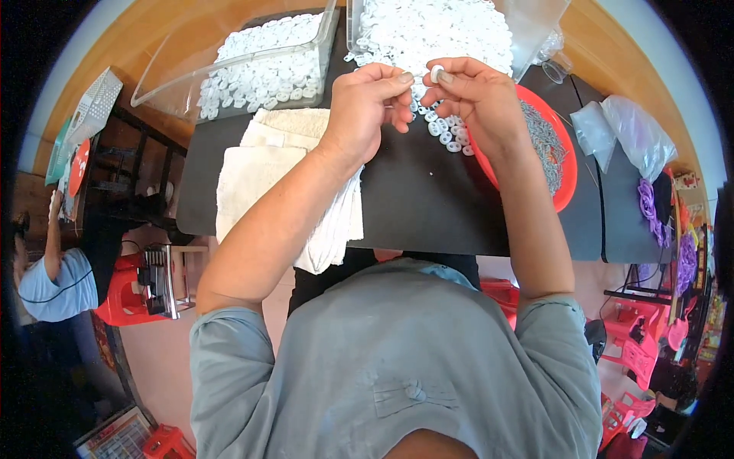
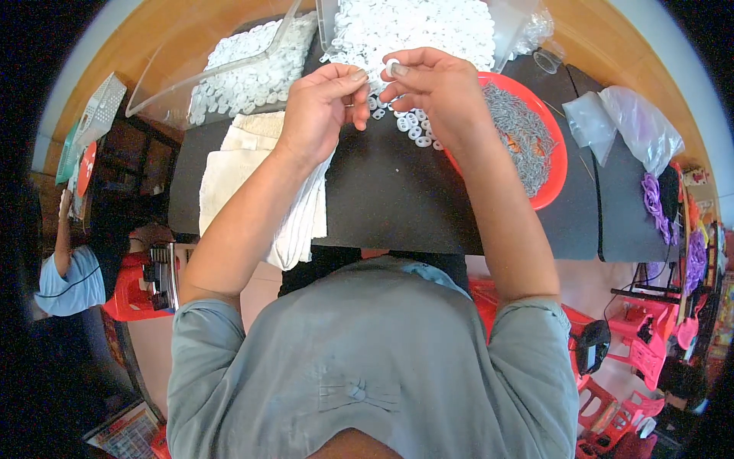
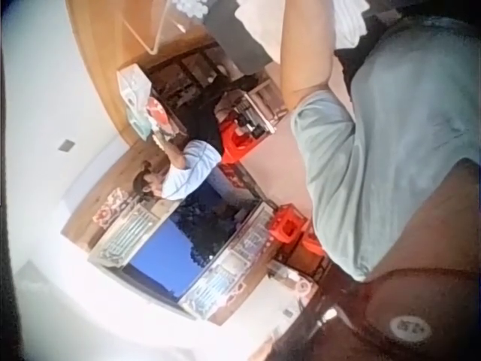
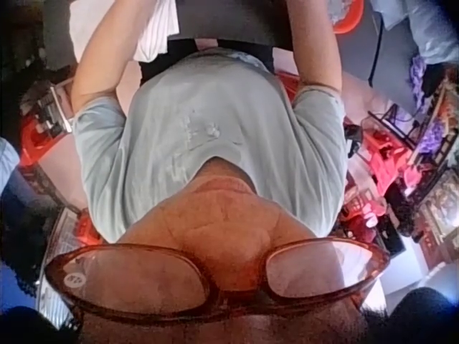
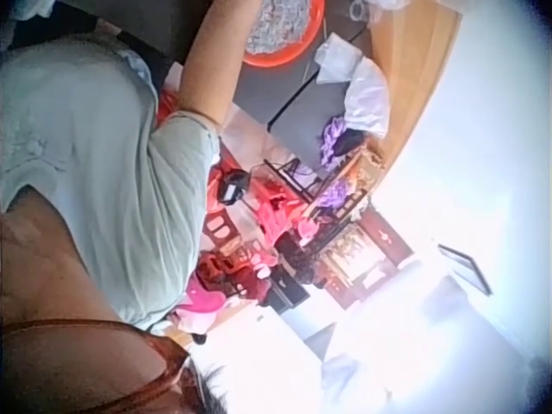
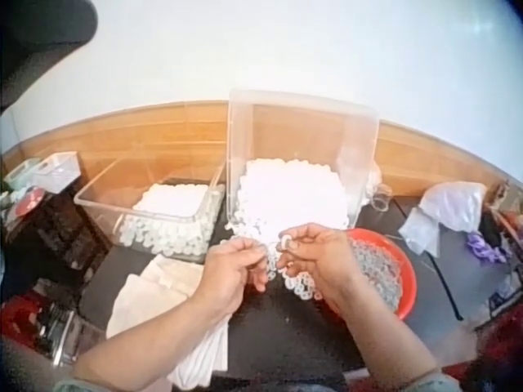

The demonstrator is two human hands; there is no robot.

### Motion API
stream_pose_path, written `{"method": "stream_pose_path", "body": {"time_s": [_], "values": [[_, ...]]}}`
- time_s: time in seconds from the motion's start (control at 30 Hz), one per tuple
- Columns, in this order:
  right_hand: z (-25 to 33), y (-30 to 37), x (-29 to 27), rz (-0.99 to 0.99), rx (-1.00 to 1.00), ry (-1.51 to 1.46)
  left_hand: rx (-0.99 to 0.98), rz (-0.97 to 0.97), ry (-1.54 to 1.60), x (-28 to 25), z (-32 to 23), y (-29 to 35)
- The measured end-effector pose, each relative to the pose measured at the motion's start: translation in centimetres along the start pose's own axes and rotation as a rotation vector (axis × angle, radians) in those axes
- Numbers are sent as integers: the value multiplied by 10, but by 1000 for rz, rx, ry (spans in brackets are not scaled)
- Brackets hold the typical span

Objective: Assembling small metal pins into white plastic circular rings at a workshop table.

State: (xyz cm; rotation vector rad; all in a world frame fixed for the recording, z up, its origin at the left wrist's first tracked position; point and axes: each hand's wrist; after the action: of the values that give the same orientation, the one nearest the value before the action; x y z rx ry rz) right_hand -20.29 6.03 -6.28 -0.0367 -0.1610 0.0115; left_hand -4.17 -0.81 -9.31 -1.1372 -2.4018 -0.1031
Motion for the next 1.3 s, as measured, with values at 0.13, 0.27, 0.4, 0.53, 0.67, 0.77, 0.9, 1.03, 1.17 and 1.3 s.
{"method": "stream_pose_path", "body": {"time_s": [0.13, 0.27, 0.4, 0.53, 0.67, 0.77, 0.9, 1.03, 1.17, 1.3], "values": [[-4, -1, -1, -11, -2, -28, 39, -22, -70, 4, -2, 2], [-6, -1, 0, -16, 0, -19, 37, -68, -163, 7, -2, 1], [-4, 0, 5, -32, -18, 1, 50, -79, -162, 7, -1, 2], [-4, 0, 8, -34, -39, 44, 57, -82, -174, 8, -2, 3], [-4, 1, 9, -59, -51, 95, 50, -93, -197, 9, -2, 3], [-3, 1, 10, -59, -57, 116, 52, -94, -196, 10, -2, 4], [-4, 1, 13, -64, -80, 124, 41, -78, -212, 9, -2, 4], [-4, 1, 15, -82, -83, 150, 31, -113, -215, 11, -2, 4], [-8, 0, 15, -88, -94, 172, 35, -86, -206, 10, 1, 4], [-11, -1, 11, -50, -114, 161, 44, -72, -213, 12, 1, 4]]}}
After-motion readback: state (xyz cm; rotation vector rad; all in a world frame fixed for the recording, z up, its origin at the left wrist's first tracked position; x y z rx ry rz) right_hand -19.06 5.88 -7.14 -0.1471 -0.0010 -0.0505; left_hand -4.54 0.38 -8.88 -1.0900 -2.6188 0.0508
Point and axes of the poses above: each hand's wrist, its own y-axis away from the middle knuckle, its own x-axis out of the palm, z = x × y, and after that the axes turned 14 degrees about z, right-handed
